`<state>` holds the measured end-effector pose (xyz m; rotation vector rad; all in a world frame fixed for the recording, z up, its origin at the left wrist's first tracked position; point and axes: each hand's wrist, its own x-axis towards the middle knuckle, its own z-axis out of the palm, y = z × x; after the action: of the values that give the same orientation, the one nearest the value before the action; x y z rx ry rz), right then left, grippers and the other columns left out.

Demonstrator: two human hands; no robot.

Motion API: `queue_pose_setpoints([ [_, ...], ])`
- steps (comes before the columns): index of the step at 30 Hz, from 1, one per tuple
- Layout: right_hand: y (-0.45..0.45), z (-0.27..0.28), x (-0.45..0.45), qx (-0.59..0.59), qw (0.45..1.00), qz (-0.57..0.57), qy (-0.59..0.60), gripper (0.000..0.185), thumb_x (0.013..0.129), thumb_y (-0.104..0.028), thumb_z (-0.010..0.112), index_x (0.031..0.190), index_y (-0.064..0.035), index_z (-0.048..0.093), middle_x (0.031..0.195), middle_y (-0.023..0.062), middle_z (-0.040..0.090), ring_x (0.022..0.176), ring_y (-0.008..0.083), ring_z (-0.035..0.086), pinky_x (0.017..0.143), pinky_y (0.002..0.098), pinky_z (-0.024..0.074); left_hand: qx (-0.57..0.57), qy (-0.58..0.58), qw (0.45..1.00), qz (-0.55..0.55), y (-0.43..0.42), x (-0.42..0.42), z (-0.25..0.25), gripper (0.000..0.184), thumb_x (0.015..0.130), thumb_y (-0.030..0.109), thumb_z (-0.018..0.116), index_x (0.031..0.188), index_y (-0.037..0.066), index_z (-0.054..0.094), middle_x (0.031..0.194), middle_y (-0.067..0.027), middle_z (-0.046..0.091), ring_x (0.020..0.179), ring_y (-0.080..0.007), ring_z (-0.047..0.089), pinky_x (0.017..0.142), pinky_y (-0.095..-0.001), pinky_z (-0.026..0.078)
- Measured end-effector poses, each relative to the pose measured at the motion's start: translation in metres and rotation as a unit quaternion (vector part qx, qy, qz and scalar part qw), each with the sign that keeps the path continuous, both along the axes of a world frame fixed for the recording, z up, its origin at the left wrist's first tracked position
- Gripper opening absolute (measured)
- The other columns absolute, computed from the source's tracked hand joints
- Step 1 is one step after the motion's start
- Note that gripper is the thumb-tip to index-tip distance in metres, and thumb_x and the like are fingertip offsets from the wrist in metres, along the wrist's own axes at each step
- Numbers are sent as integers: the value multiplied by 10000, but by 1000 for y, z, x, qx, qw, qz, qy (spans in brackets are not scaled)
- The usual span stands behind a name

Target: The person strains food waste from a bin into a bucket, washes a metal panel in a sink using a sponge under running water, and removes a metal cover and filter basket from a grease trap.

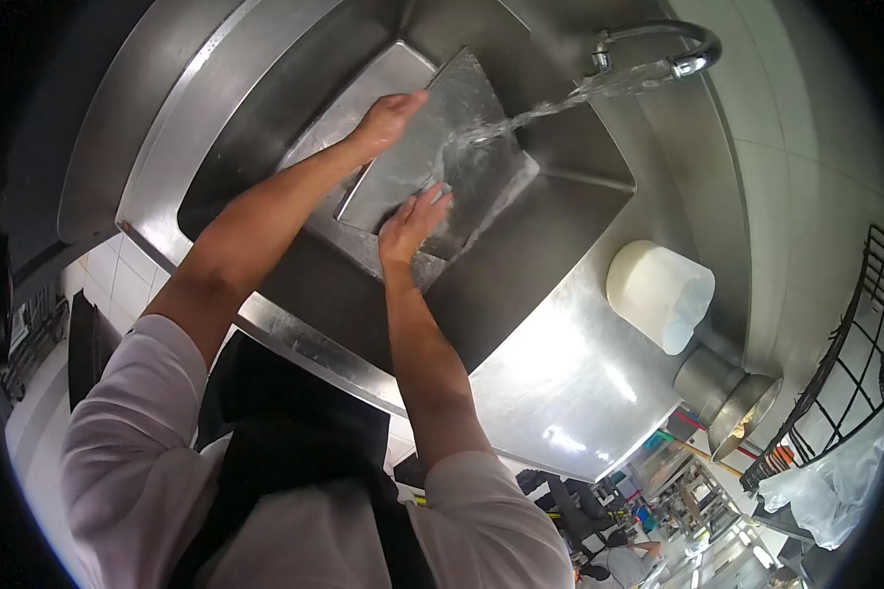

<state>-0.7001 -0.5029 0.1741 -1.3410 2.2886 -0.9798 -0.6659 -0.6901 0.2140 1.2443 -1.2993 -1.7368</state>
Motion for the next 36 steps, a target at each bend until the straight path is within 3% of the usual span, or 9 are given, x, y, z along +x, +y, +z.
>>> queue_pose_setpoints([
  [5,-3,90,61,-10,993,63,-95,549,1020,-201,384,1487,-5,171,1561,238,41,1446,353,92,1143,400,143,-3,-109,991,-75,-14,6,27,567,940,541,496,979,-7,636,795,2,568,783,-138,484,769,-323,428],
  [12,22,-130,-90,17,932,-221,-287,490,990,-222,387,1437,-47,288,1414,289,318,1137,394,472,982,458,392,-67,-151,986,-9,-12,21,19,569,971,510,420,798,-14,561,705,-120,544,699,-243,508,717,-390,429],
  [16,27,-100,-51,289,881,-340,-158,526,969,-277,417,1395,14,315,1336,327,386,1155,455,457,1012,487,363,-93,-193,977,7,-11,31,9,579,970,509,407,837,-26,583,766,-178,597,749,-321,562,753,-413,436],
  [25,-18,-89,-23,9,989,-140,50,599,976,-290,454,1438,38,258,1382,343,361,1271,508,335,1074,535,260,-113,-252,961,0,-16,39,17,587,970,511,384,834,-25,582,796,-227,599,802,-395,576,761,-447,432],
  [28,7,-168,-85,-60,794,-423,-432,474,996,-274,421,1351,38,385,1337,294,418,1211,419,448,1025,483,369,-110,-260,959,20,-16,48,2,601,958,531,415,934,-38,606,855,-214,631,833,-339,595,797,-407,436],
  [30,18,-128,-75,297,865,-393,-97,438,994,-259,433,1332,17,408,1309,262,455,1167,377,500,977,483,418,-92,-269,958,17,-15,55,0,610,955,537,428,994,-40,621,887,-207,645,852,-305,607,815,-385,439],
  [32,39,-120,-49,197,946,-253,-47,509,977,-261,439,1336,87,345,1204,285,489,1052,441,537,863,456,462,-57,-265,963,-1,-11,51,10,596,960,527,421,1007,-31,625,886,-210,641,853,-302,611,812,-384,439],
  [34,23,-98,6,-66,834,-338,-432,577,975,-269,437,1400,83,270,1269,326,441,1164,443,462,996,460,369,-80,-242,967,9,-8,42,17,563,966,500,417,907,-28,604,835,-234,615,809,-362,590,763,-417,440],
  [36,-4,-16,34,134,980,-123,-74,637,972,-286,440,1446,66,200,1347,354,368,1275,429,356,1093,475,232,-85,-243,966,0,-4,43,28,547,969,481,416,868,-26,596,822,-249,604,795,-394,581,744,-431,441],
])
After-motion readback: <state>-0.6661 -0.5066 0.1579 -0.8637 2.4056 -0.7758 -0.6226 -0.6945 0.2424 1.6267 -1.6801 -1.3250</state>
